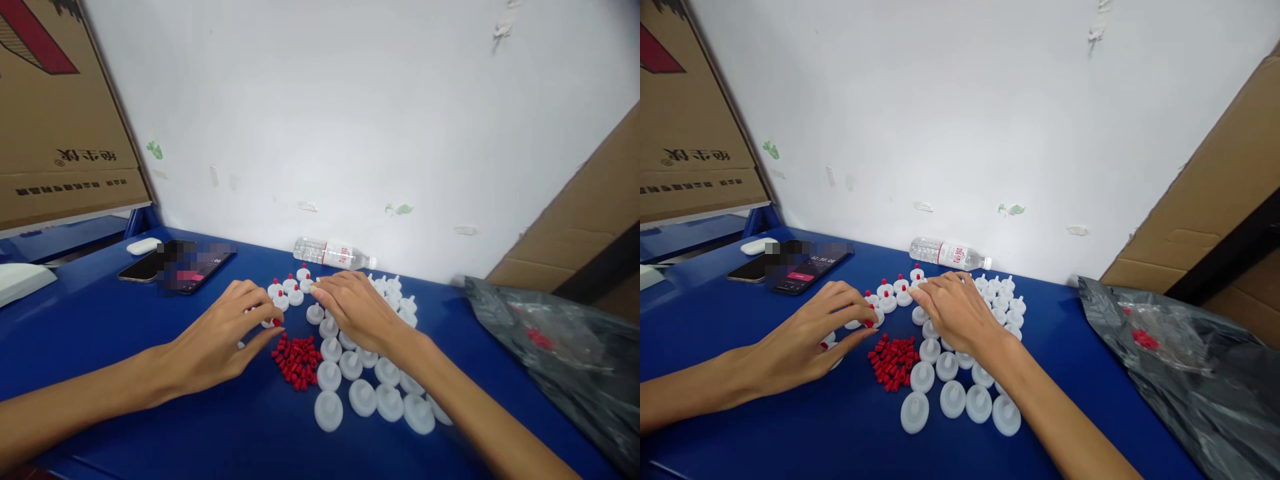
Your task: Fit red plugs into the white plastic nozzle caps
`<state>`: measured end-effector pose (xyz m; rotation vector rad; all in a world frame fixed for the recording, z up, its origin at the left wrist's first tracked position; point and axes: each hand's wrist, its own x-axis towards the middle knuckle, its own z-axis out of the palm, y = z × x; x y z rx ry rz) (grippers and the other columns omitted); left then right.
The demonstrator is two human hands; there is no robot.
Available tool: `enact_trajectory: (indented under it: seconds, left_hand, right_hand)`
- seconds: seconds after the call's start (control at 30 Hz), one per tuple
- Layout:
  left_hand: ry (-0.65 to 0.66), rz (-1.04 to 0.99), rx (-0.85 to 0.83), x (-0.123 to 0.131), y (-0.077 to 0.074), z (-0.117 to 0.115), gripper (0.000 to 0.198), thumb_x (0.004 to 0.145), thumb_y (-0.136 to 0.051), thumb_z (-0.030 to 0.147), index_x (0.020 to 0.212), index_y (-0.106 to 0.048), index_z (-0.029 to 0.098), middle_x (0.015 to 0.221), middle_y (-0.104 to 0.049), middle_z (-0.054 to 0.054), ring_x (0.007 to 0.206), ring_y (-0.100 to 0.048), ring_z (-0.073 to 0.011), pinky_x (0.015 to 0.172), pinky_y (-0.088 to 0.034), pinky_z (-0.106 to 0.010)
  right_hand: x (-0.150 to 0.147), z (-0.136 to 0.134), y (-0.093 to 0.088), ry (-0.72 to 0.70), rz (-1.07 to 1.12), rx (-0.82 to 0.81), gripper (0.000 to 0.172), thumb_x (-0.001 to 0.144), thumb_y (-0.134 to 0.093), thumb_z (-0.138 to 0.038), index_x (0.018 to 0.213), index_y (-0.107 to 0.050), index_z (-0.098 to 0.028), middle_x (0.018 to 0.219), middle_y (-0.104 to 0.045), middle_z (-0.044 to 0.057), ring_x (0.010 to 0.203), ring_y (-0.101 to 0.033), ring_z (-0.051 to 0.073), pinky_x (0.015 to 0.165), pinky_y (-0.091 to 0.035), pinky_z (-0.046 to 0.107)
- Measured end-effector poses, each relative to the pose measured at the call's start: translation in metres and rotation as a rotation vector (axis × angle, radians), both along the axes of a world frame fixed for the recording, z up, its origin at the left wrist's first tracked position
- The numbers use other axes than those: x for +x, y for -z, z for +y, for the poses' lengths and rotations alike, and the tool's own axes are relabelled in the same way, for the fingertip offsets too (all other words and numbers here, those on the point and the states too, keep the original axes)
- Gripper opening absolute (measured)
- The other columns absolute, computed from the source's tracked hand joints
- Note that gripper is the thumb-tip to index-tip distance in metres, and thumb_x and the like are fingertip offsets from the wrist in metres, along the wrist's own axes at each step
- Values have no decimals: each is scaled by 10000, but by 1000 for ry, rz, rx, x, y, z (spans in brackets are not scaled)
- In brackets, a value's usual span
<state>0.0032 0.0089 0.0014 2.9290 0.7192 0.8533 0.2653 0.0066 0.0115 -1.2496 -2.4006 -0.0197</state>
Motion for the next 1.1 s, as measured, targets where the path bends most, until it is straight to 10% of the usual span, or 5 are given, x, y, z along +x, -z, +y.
enact_trajectory:
  seconds: [0.2, 1.1]
  left_hand:
    - [39, 37, -28, 1, 3, 0, 260, 1010, -481, 127, 1193, -651, 204, 1074, -617, -94, 973, -525, -216, 842, -449, -370]
    - [30, 166, -44, 0, 4, 5, 343, 1052, -420, 146, 1360, -550, 220, 1103, -641, -87, 1038, -547, -222, 906, -448, -370]
  right_hand:
    - [5, 3, 0, 39, -51, -37, 584, 1097, -204, -433, 668, -533, -212, 665, -600, 11, 749, -586, 190, 881, -389, 414]
    - [2, 2, 2, 59, -34, 57, 445, 1099, -257, -380, 1102, -671, -219, 1161, -726, 38, 1116, -616, 231, 1075, -333, 474]
